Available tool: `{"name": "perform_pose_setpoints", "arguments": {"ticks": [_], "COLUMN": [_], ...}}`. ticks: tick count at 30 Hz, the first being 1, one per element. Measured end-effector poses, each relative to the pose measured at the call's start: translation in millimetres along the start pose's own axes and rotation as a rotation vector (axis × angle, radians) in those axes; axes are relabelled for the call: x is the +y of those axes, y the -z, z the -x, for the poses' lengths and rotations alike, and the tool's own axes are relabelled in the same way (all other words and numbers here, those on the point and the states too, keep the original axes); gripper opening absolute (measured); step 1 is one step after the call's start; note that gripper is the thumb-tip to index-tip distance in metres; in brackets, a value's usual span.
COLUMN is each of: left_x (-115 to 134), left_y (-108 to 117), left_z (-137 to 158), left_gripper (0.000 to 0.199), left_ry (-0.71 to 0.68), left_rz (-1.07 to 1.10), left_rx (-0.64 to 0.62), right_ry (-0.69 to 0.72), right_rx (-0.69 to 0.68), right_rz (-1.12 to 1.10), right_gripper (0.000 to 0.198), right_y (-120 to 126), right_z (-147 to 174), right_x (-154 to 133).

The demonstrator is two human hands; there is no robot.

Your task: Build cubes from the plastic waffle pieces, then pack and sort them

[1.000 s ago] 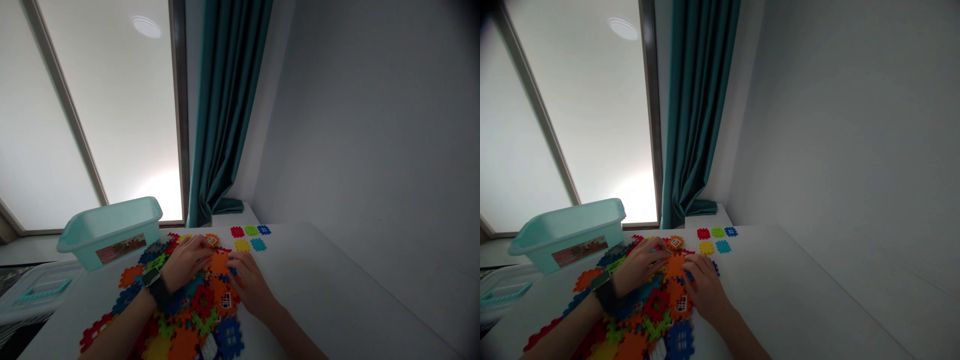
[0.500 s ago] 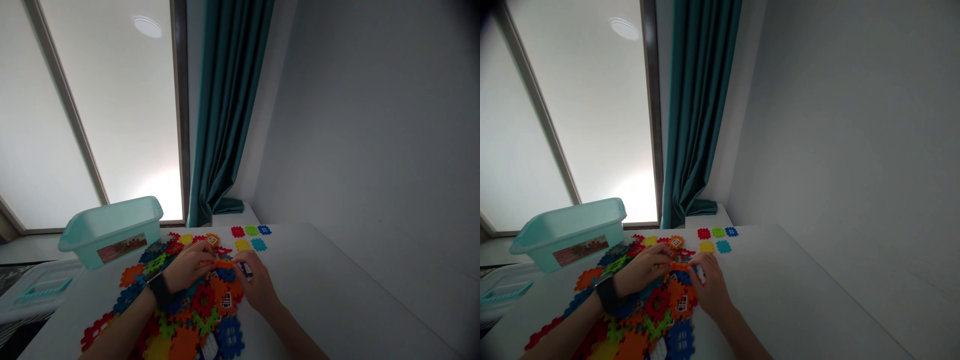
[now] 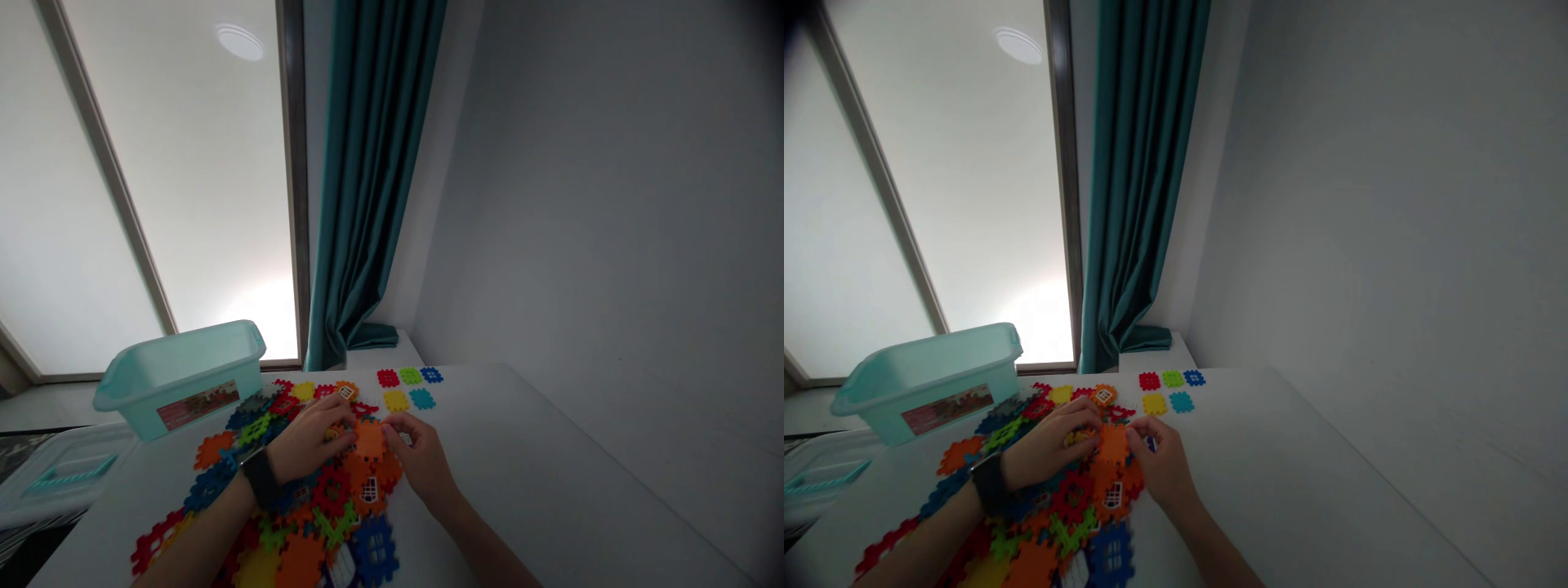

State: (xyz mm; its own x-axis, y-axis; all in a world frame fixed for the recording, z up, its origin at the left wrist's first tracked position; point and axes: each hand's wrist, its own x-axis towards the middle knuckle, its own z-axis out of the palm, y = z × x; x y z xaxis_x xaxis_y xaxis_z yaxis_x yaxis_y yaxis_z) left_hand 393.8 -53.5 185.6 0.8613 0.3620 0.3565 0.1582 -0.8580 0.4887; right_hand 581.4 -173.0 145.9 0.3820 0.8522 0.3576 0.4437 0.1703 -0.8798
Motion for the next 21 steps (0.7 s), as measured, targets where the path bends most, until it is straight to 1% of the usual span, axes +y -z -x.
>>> {"name": "perform_pose_setpoints", "arguments": {"ticks": [6,9,12,14,17,19,21], "left_x": [2.7,3.7,4.6,5.7,7.8,8.9,9.2], "left_y": [1.6,1.9,2.4,3.3,5.1,5.7,5.7], "left_z": [-0.3,-0.4,-0.3,0.0,0.4,0.7,1.1], "left_gripper": [0.012,0.01,0.008,0.012,0.026,0.032,0.033], "left_ry": [-0.003,-0.007,-0.006,-0.001,0.003,0.003,-0.004], "left_rz": [0.021,0.023,0.008,0.009,0.033,0.055,0.088], "left_rx": [0.007,0.008,0.02,0.017,-0.024,-0.061,-0.093], "right_ry": [-0.006,0.057,0.231,0.377,0.553,0.634,0.687], "right_rx": [-0.012,0.007,0.075,0.1,0.072,0.048,0.029], "right_rz": [-0.005,0.077,0.223,0.308,0.37,0.382,0.385], "right_gripper": [0.029,0.025,0.019,0.017,0.015,0.014,0.014], "right_y": [-0.4,-0.8,-1.2,-0.9,1.3,3.3,5.1], "right_z": [0.9,2.1,3.8,5.0,6.2,6.3,6.3], "right_x": [-0.2,0.9,2.1,2.4,2.1,1.4,0.5]}}
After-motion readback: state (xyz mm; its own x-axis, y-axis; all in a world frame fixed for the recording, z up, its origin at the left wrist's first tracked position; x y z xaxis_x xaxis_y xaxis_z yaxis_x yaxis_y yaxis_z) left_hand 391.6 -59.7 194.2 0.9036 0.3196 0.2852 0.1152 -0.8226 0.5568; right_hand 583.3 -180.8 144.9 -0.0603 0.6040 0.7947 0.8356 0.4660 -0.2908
